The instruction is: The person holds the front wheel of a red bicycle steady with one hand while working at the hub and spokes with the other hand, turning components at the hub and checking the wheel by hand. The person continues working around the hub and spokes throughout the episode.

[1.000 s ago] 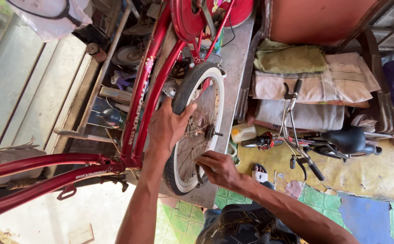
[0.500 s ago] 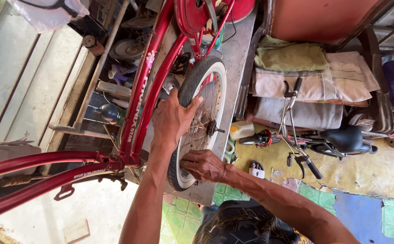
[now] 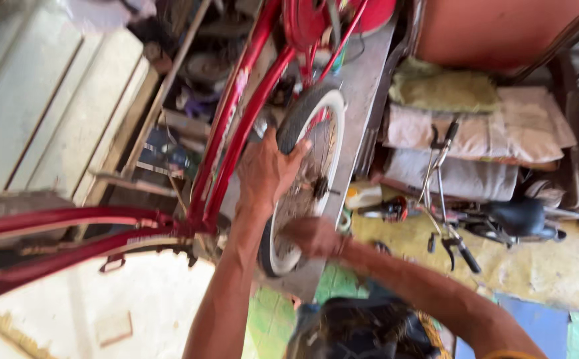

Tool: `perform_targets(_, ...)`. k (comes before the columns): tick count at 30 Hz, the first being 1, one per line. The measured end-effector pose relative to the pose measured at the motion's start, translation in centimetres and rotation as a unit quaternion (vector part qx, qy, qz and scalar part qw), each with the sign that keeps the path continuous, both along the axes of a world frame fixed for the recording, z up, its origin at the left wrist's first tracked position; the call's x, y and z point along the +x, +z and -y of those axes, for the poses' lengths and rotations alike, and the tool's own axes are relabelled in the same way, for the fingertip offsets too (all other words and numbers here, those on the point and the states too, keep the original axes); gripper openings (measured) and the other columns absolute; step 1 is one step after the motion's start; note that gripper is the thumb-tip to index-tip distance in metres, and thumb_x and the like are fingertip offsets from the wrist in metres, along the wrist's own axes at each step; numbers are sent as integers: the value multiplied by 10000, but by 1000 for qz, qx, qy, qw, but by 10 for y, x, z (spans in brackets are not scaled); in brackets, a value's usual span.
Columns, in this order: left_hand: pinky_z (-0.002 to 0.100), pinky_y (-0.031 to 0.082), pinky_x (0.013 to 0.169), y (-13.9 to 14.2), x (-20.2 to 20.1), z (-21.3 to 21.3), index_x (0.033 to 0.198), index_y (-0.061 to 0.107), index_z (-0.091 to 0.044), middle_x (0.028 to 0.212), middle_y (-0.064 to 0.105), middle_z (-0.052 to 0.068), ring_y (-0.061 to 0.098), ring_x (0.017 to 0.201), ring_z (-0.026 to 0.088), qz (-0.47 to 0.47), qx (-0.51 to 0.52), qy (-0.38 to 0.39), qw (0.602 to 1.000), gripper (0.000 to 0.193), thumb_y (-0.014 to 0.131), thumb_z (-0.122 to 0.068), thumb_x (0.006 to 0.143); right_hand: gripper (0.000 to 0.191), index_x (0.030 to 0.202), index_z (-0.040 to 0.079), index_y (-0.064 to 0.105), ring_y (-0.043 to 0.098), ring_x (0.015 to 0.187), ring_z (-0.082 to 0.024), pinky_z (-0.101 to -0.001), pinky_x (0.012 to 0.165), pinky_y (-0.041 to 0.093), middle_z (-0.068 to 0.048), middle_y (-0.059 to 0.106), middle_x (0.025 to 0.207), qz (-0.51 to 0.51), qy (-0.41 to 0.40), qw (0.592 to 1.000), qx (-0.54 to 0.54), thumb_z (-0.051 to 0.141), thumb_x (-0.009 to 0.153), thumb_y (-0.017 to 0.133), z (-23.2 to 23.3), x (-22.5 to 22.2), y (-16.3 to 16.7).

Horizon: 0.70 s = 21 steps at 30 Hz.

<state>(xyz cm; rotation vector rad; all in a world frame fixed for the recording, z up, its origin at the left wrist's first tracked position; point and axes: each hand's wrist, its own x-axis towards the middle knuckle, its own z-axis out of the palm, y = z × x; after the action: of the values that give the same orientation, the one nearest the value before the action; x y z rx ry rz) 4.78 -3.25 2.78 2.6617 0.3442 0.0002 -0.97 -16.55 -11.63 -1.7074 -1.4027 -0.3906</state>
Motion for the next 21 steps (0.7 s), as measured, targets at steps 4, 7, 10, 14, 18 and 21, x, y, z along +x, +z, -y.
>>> perform_targets(4,545,543,821,-1,6,-1,1135,632,24,915,725,286,702,949,455,-5,9,-9,1000,713,697,-632,860,362,1125,79,701,721,833,-217,-346,705,613,-74,746,1020,-26,-13,1000,12,-21,778,679,2,4,-4)
perform_targets(7,539,549,829,0,6,-1,1119,646,3,925,725,282,704,953,455,0,10,-10,1000,692,699,-636,858,394,1109,38,755,696,675,-239,-372,546,567,-90,729,856,-54,-86,994,-39,0,718,728,10,14,-4)
perform_targets(10,539,545,831,2,8,1,1157,638,-22,890,741,256,716,917,447,-20,-15,17,1000,669,694,-605,836,512,1141,9,755,686,656,-252,-390,537,565,-97,715,827,-68,-103,991,-42,-39,636,682,6,7,-4)
perform_targets(14,544,549,807,5,14,1,1171,642,-41,918,735,258,710,935,456,-17,-7,7,1000,650,711,-598,843,348,1104,26,673,708,815,-272,-375,685,605,-124,708,977,-57,-6,998,29,-17,758,690,-1,0,-3)
perform_targets(18,538,550,813,5,16,2,1160,649,-53,933,745,240,718,935,441,9,-26,-7,1000,626,731,-583,838,354,1122,21,741,722,782,-255,-367,632,589,-98,732,940,-74,-79,993,-39,-39,774,709,7,15,-6)
perform_targets(21,534,554,800,3,16,6,1255,611,-71,934,745,236,720,923,436,6,-30,-6,1000,660,725,-560,827,444,1083,-14,730,717,771,-299,-400,619,584,-139,726,949,-59,-49,996,-41,43,643,741,11,19,-6)
